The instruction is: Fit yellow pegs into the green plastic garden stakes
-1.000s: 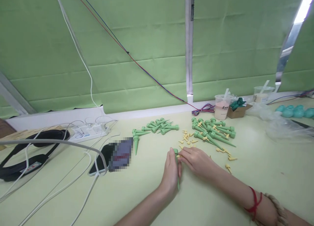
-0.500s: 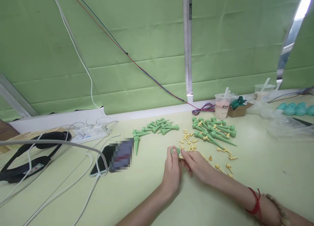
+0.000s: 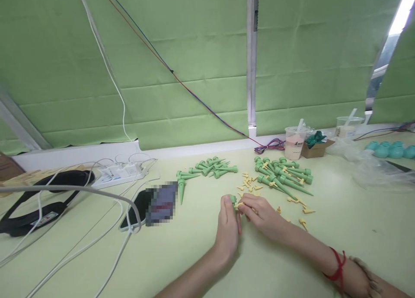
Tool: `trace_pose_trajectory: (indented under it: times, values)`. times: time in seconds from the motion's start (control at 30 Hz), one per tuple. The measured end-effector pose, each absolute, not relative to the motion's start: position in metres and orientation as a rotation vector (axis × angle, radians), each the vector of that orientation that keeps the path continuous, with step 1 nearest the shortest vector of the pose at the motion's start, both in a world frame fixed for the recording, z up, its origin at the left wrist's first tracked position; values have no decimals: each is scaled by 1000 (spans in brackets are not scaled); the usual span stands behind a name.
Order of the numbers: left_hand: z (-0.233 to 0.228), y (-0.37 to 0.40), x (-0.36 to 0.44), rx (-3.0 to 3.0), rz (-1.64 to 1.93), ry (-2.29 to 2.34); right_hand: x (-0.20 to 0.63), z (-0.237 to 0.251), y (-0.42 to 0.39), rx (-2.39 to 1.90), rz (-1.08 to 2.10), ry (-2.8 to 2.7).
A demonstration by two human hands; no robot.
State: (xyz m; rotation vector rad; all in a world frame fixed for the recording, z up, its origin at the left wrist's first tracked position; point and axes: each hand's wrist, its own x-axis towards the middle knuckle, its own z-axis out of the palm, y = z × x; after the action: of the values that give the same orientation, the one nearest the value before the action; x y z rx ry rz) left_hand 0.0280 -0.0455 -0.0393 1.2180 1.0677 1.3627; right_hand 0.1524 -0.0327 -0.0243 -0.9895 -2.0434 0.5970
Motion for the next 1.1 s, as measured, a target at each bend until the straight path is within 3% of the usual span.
trace_pose_trajectory:
  times: [0.17, 0.27, 0.33, 0.53, 0.83, 1.1]
  values:
    - [-41, -44, 23, 1422, 1319, 971, 136, -27, -39, -844, 1528, -1493]
    - [-42, -42, 21, 1434, 1278, 975, 132, -33, -37, -796, 1783, -1234]
    - [-39, -42, 23, 1382, 1257, 967, 133, -35, -36, -875, 1688, -1317]
    - [-32, -40, 26, 1162, 1329, 1101, 145, -30, -32, -1145, 942, -1769]
    - [-45, -29, 25, 997, 1247, 1124, 150, -36, -27, -1123, 562, -1941]
    - [-45, -27, 25, 998, 1188, 1072, 154, -38, -21, -1177, 413, -2028]
